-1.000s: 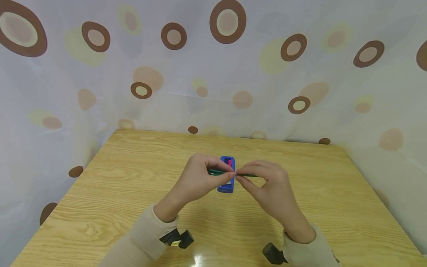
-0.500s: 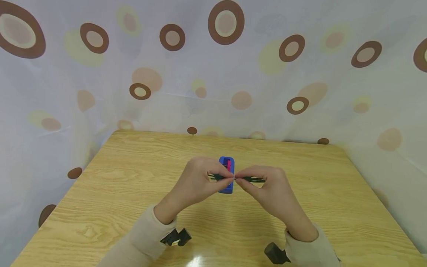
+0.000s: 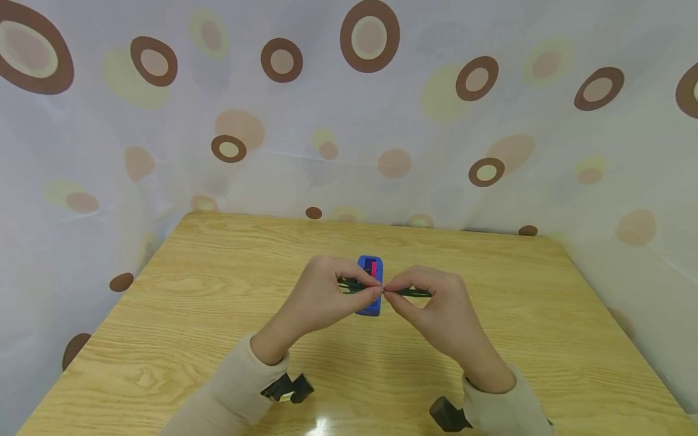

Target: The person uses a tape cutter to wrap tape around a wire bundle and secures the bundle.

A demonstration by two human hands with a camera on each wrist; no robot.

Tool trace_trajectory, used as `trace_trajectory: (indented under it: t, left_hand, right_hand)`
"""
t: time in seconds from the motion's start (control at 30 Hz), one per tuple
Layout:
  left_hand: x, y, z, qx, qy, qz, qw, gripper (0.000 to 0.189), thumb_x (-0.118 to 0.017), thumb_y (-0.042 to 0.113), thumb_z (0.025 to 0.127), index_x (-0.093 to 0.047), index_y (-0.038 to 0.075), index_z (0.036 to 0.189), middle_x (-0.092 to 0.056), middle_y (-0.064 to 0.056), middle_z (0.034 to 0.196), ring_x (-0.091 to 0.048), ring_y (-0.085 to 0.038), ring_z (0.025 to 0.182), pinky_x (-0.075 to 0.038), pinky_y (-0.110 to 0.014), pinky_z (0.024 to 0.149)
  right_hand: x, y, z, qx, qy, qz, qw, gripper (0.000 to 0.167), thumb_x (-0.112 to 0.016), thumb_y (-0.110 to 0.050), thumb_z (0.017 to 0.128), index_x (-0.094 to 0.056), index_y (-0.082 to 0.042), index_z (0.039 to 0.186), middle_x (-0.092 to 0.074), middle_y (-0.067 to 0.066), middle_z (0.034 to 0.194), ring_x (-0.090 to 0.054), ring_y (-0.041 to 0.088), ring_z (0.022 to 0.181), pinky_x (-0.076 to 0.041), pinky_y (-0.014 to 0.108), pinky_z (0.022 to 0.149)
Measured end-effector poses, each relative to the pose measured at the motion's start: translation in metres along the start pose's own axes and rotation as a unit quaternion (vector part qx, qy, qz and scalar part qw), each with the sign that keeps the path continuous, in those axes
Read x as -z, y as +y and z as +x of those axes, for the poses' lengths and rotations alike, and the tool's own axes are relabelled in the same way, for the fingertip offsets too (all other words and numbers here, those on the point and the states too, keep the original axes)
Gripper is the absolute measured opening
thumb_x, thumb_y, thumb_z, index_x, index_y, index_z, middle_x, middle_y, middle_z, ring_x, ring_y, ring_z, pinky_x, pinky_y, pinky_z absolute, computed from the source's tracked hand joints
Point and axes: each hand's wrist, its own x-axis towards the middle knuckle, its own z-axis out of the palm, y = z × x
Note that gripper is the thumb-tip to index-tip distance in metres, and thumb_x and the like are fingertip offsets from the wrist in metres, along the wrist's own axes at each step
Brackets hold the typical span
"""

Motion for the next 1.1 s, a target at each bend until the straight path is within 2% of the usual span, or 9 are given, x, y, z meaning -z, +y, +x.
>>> trace_trajectory:
  t: [0.13, 0.23, 0.33, 0.5, 0.63, 0.9, 1.1]
  left_hand:
    - [0.0008, 0.0028, 0.0001, 0.052, -0.006, -0.035, 0.998, 0.006, -0.077, 0.018, 0.087, -0.08, 0.014, 0.088, -0.073, 0.007, 0.084, -0.066, -0.007, 0.071, -0.054, -0.028, 0.059]
    - [0.0017, 0.0051, 0.0009, 0.084, -0.013, -0.042, 0.9955, 0.006, -0.077, 0.019, 0.088, -0.08, 0.014, 0.089, -0.073, 0.006, 0.086, -0.068, -0.008, 0.078, -0.056, -0.029, 0.065]
    - [0.0032, 0.0065, 0.0019, 0.106, -0.023, -0.033, 0.9936, 0.007, -0.076, 0.02, 0.089, -0.08, 0.015, 0.09, -0.073, 0.007, 0.088, -0.068, -0.007, 0.081, -0.055, -0.028, 0.07]
    - [0.0048, 0.0049, 0.0023, 0.126, -0.043, -0.025, 0.9908, 0.01, -0.074, 0.024, 0.09, -0.08, 0.016, 0.093, -0.073, 0.008, 0.09, -0.067, -0.007, 0.083, -0.055, -0.028, 0.072]
    - [0.0042, 0.0029, 0.002, 0.122, -0.042, -0.021, 0.9915, 0.009, -0.074, 0.023, 0.091, -0.08, 0.016, 0.093, -0.073, 0.008, 0.089, -0.067, -0.009, 0.082, -0.055, -0.028, 0.07]
    - [0.0013, 0.0014, 0.0001, 0.102, -0.041, 0.007, 0.9939, 0.008, -0.075, 0.019, 0.09, -0.08, 0.014, 0.091, -0.073, 0.008, 0.088, -0.065, -0.004, 0.077, -0.054, -0.027, 0.065]
    - [0.0003, 0.0031, 0.0001, 0.067, -0.037, 0.045, 0.9961, 0.005, -0.077, 0.017, 0.088, -0.08, 0.014, 0.089, -0.074, 0.007, 0.085, -0.064, -0.001, 0.073, -0.052, -0.024, 0.061]
  right_hand:
    - [-0.0017, 0.0004, 0.0007, 0.033, 0.015, -0.017, 0.9992, 0.022, -0.081, 0.004, 0.078, -0.077, -0.016, 0.087, -0.072, -0.008, 0.088, -0.067, 0.009, 0.08, -0.053, 0.024, 0.072]
    - [-0.0035, 0.0016, 0.0016, 0.069, 0.027, -0.041, 0.9964, 0.023, -0.083, 0.007, 0.074, -0.077, -0.012, 0.086, -0.071, -0.007, 0.088, -0.067, 0.011, 0.08, -0.052, 0.024, 0.073]
    - [-0.0052, 0.0036, 0.0018, 0.093, 0.036, -0.071, 0.9925, 0.023, -0.085, 0.006, 0.071, -0.077, -0.011, 0.085, -0.072, -0.006, 0.089, -0.066, 0.012, 0.081, -0.051, 0.03, 0.075]
    - [-0.0063, 0.0064, 0.001, 0.101, 0.034, -0.103, 0.989, 0.019, -0.086, 0.001, 0.071, -0.077, -0.011, 0.084, -0.072, -0.004, 0.089, -0.065, 0.015, 0.083, -0.045, 0.037, 0.075]
    - [-0.0069, 0.0073, 0.0014, 0.1, 0.028, -0.1, 0.9895, 0.019, -0.086, 0.0, 0.072, -0.077, -0.01, 0.085, -0.072, -0.005, 0.089, -0.065, 0.013, 0.082, -0.048, 0.036, 0.075]
    - [-0.0053, 0.0051, 0.0007, 0.018, -0.018, -0.041, 0.9988, 0.018, -0.08, 0.002, 0.08, -0.077, -0.013, 0.09, -0.071, -0.01, 0.09, -0.067, 0.007, 0.082, -0.056, 0.027, 0.071]
    - [-0.0031, 0.0045, 0.0009, -0.007, -0.036, -0.022, 0.9991, 0.014, -0.079, -0.001, 0.083, -0.077, -0.013, 0.09, -0.071, -0.009, 0.09, -0.068, 0.007, 0.082, -0.056, 0.027, 0.072]
